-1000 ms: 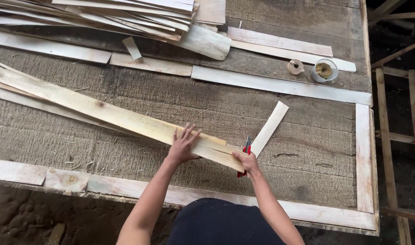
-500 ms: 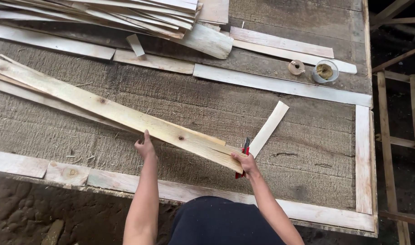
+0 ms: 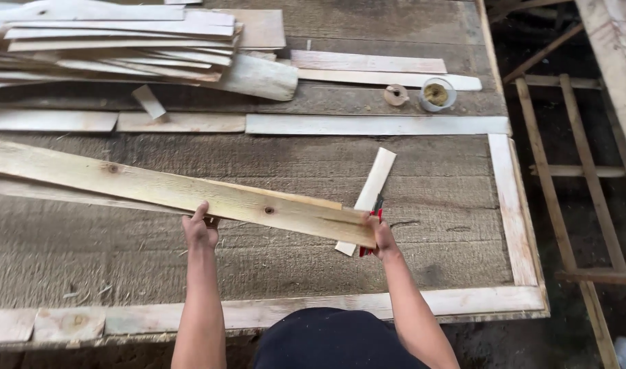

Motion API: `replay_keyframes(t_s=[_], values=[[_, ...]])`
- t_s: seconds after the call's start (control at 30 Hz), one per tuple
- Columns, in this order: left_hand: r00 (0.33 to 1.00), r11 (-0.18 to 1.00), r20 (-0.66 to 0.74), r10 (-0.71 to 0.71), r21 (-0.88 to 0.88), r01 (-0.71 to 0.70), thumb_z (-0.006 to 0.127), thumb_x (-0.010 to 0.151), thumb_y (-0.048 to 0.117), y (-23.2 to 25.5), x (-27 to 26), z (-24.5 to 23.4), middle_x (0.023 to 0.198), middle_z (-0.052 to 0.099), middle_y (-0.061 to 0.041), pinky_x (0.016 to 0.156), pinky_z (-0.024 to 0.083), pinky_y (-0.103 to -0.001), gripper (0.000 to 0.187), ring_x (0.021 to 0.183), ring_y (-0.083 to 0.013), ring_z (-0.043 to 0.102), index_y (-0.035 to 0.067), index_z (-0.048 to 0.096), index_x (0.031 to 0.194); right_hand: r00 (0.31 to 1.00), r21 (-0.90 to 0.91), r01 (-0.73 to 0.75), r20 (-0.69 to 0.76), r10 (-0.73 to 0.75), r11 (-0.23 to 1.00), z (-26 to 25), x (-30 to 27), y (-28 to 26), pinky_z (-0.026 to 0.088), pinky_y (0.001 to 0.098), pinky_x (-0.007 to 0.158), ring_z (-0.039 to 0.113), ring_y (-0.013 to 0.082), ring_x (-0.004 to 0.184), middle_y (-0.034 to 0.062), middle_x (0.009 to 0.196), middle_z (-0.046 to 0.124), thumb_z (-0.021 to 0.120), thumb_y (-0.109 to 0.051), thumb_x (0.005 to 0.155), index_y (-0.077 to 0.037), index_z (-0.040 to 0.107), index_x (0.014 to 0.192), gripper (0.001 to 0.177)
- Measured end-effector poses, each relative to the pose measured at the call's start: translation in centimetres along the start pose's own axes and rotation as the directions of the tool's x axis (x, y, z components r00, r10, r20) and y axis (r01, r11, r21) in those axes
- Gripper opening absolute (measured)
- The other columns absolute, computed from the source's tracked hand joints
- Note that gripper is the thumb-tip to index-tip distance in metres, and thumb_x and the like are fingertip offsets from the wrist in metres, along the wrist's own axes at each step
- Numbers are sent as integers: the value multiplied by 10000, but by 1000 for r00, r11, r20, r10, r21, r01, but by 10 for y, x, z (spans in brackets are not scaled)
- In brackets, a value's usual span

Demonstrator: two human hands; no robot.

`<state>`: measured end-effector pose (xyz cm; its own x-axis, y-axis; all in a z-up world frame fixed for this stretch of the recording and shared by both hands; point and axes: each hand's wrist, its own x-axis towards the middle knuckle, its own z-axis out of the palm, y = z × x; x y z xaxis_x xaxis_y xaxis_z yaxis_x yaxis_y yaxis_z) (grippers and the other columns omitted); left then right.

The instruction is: The person uses a utility knife to score and cut several wooden planks on a workbench. They measure and mark the wood, then snap the pieces apart and stack the cut sections.

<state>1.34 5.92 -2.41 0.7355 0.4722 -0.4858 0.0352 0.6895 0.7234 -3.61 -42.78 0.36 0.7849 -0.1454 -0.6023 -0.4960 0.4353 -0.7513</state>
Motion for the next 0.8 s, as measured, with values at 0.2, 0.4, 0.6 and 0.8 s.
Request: replay_keyframes(t_s=[0.2, 0.4, 0.6, 0.8], values=[[989, 996, 143, 48, -81, -36, 785, 947, 54, -4, -19, 130, 1247, 612, -150, 1028, 535, -571, 515, 1126, -309, 631, 78, 456, 1342, 996, 282, 47, -88, -23, 958, -28, 0, -65, 421, 200, 408, 764, 216, 743, 82, 1000, 770, 402, -722, 982, -142, 643, 973, 628], [983, 995, 171, 71, -88, -56, 823, 922, 87, -22, -29, 314, 1168, 542, -137, 986, 498, -674, 548, 1064, -276, 584, 52, 425, 1298, 969, -314, -35, -242, -44, 949, -100, 38, -18, 456, 265, 399, 784, 304, 708, 166, 954, 786, 710, -261, 877, -59, 698, 1024, 250], [960, 997, 271, 76, -34, -70, 824, 925, 100, -107, 6, 468, 1107, 509, -147, 925, 505, -750, 553, 1022, -308, 580, 2, 416, 1285, 969, -811, -197, -248, -18, 551, -127, 73, -21, 605, 362, 829, 760, 215, 1021, 8, 1023, 779, 805, -389, 789, -196, 745, 1083, 357], [971, 991, 237, 15, 126, -46, 699, 920, 154, -151, -11, 636, 1336, 616, -92, 867, 673, -549, 340, 1218, -279, 641, 110, 476, 1173, 999, -928, -12, -23, -25, 374, -87, 47, -81, 554, 270, 854, 625, 128, 932, -16, 1118, 613, 796, -455, 854, -202, 613, 1137, 422]])
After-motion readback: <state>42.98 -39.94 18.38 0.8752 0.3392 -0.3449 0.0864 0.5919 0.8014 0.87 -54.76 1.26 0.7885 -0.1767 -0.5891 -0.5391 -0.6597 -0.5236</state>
